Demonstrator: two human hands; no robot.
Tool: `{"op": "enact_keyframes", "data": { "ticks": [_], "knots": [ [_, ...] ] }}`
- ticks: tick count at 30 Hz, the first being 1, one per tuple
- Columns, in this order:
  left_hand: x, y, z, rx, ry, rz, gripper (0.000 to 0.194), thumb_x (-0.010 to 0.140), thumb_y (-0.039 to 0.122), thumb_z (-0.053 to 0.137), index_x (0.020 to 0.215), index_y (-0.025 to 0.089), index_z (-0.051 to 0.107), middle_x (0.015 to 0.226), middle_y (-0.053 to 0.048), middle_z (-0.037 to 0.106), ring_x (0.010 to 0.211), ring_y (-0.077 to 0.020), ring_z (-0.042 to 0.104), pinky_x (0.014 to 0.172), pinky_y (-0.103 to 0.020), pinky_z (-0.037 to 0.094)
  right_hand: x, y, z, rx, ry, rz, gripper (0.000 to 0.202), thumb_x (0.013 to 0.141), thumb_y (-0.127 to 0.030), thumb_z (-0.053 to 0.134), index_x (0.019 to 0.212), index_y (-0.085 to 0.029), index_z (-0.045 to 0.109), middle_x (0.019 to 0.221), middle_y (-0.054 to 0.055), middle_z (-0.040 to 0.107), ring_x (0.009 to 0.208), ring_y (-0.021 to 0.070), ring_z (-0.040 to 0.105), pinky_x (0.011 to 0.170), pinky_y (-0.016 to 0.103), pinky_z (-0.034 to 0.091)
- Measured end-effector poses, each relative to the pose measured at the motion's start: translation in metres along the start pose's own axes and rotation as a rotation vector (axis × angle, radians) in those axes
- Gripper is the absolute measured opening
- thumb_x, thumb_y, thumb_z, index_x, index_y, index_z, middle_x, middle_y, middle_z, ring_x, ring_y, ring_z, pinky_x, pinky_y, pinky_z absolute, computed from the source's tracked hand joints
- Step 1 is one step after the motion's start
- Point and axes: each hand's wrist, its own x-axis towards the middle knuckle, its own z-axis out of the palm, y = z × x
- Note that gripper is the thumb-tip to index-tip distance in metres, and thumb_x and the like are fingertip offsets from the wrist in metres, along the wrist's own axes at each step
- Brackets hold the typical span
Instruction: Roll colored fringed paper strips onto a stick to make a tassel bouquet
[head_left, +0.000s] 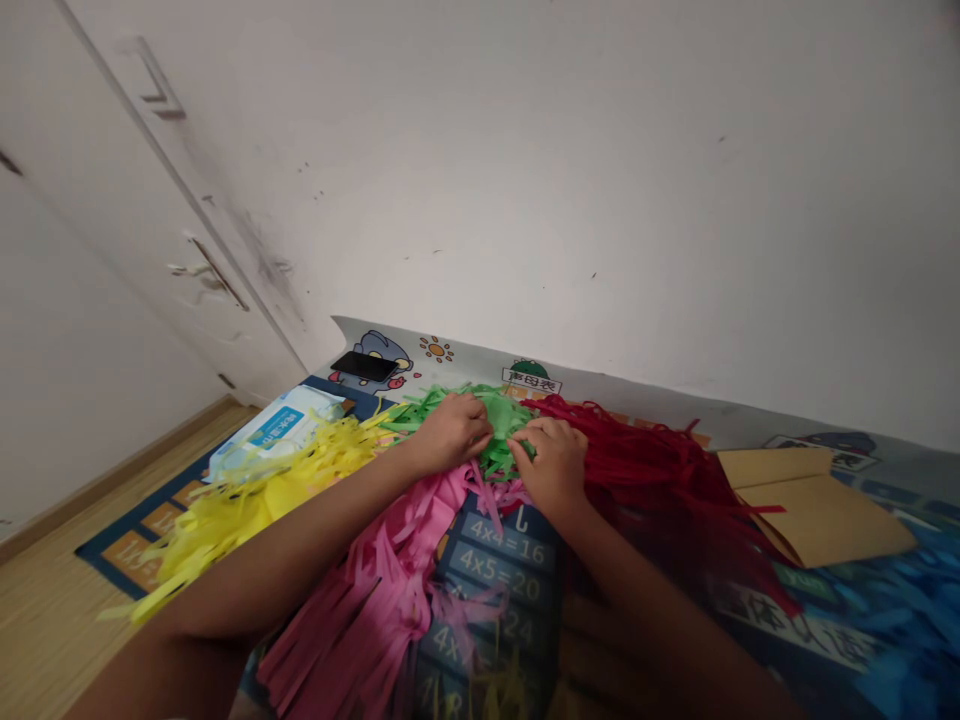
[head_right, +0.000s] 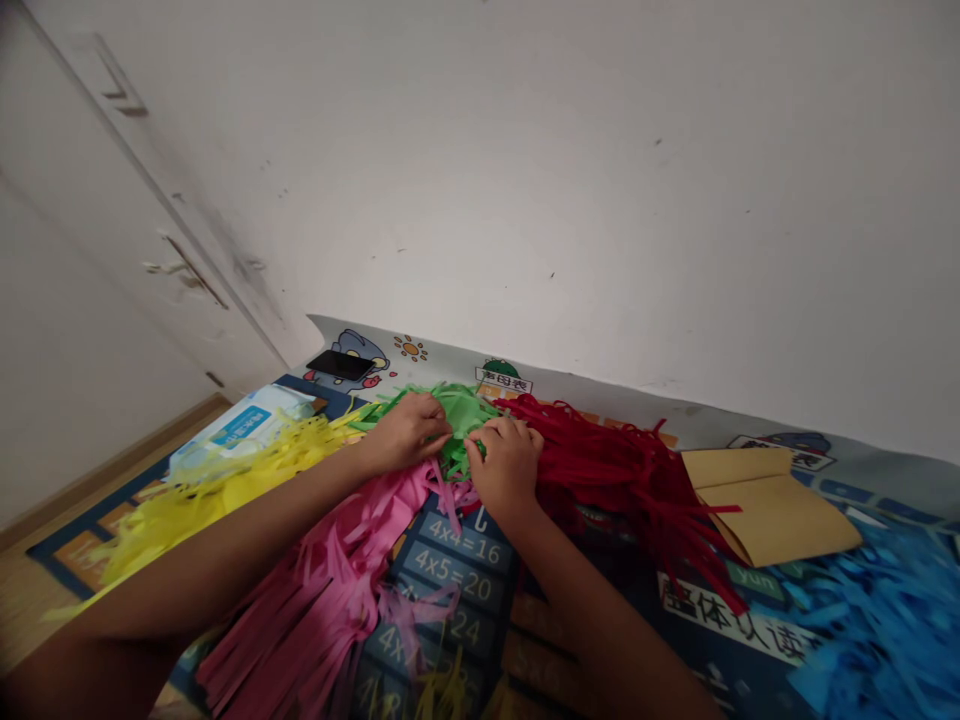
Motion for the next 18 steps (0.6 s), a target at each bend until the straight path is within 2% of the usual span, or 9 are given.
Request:
{"op": "enact_keyframes", "data": {
  "ticks": [2, 4, 6, 7, 9, 12, 15, 18],
  "knots": [
    [0.0, -0.002, 0.002, -0.064, 0.018, -0.055, 0.017, 0.084, 0.022, 0.059, 0.074, 0.017, 0.072, 0.08, -0.008, 0.067, 0.081, -0.0205, 0.059, 0.075, -0.033, 0.042, -0.003, -0.004, -0.005, -0.009, 0.024, 0.033, 0.004, 0.084, -0.021, 0.067, 0.085, -0.022, 0.071, 0.097, 0.005, 0.067, 0.095, 0.023, 0.054, 0.085, 0.038, 0.028],
    [0.001, -0.004, 0.003, -0.137, 0.043, -0.131, 0.014, 0.082, 0.019, 0.06, 0.074, 0.017, 0.072, 0.078, -0.006, 0.067, 0.079, -0.0186, 0.061, 0.074, -0.03, 0.045, -0.009, -0.012, -0.009, 0.069, 0.037, 0.062, 0.014, 0.085, -0.023, 0.064, 0.098, -0.021, 0.07, 0.109, 0.01, 0.065, 0.104, 0.0266, 0.052, 0.09, 0.041, 0.029],
    [0.001, -0.007, 0.004, -0.211, 0.061, -0.212, 0.013, 0.08, 0.018, 0.061, 0.074, 0.016, 0.073, 0.076, -0.005, 0.068, 0.076, -0.0167, 0.063, 0.071, -0.027, 0.047, -0.015, -0.023, -0.007, 0.352, -0.046, 0.172, 0.018, 0.084, -0.026, 0.064, 0.1, -0.02, 0.069, 0.111, 0.012, 0.065, 0.107, 0.0276, 0.053, 0.093, 0.04, 0.033],
    [0.001, -0.008, 0.004, -0.245, 0.064, -0.25, 0.014, 0.08, 0.018, 0.061, 0.073, 0.017, 0.073, 0.075, -0.003, 0.069, 0.074, -0.0158, 0.063, 0.07, -0.025, 0.048, -0.017, -0.028, -0.003, 0.53, -0.117, 0.259, 0.015, 0.082, -0.028, 0.065, 0.095, -0.02, 0.069, 0.104, 0.011, 0.067, 0.102, 0.0265, 0.056, 0.09, 0.038, 0.036],
    [0.002, -0.01, 0.004, -0.301, 0.063, -0.319, 0.015, 0.08, 0.02, 0.062, 0.07, 0.017, 0.073, 0.072, -0.002, 0.069, 0.07, -0.0147, 0.064, 0.066, -0.023, 0.048, -0.017, -0.038, 0.01, 0.817, -0.231, 0.463, 0.012, 0.079, -0.031, 0.066, 0.084, -0.02, 0.067, 0.081, 0.006, 0.068, 0.079, 0.0216, 0.061, 0.074, 0.032, 0.044],
    [0.003, -0.011, 0.003, -0.353, 0.056, -0.4, 0.019, 0.079, 0.025, 0.06, 0.069, 0.016, 0.073, 0.07, -0.001, 0.069, 0.066, -0.0143, 0.065, 0.06, -0.022, 0.048, -0.006, -0.047, 0.036, 0.993, -0.244, 0.674, 0.024, 0.085, -0.042, 0.055, 0.08, -0.019, 0.059, 0.063, 0.0, 0.062, 0.043, 0.0122, 0.048, 0.045, 0.024, 0.038],
    [0.002, -0.013, 0.0, -0.37, 0.053, -0.442, 0.02, 0.078, 0.027, 0.06, 0.071, 0.015, 0.074, 0.071, -0.001, 0.07, 0.066, -0.0147, 0.065, 0.059, -0.022, 0.048, 0.006, -0.051, 0.051, 1.14, -0.186, 0.823, 0.031, 0.083, -0.05, 0.052, 0.075, -0.02, 0.051, 0.058, -0.005, 0.055, 0.035, 0.0069, 0.036, 0.034, 0.019, 0.028],
    [0.0, -0.017, -0.002, -0.349, 0.067, -0.469, 0.021, 0.078, 0.029, 0.059, 0.072, 0.015, 0.073, 0.072, -0.002, 0.069, 0.065, -0.0151, 0.065, 0.059, -0.022, 0.049, 0.009, -0.053, 0.055, 1.241, -0.127, 0.918, 0.029, 0.076, -0.045, 0.06, 0.069, -0.021, 0.046, 0.054, -0.008, 0.047, 0.036, 0.0053, 0.034, 0.033, 0.017, 0.025]
  ]
}}
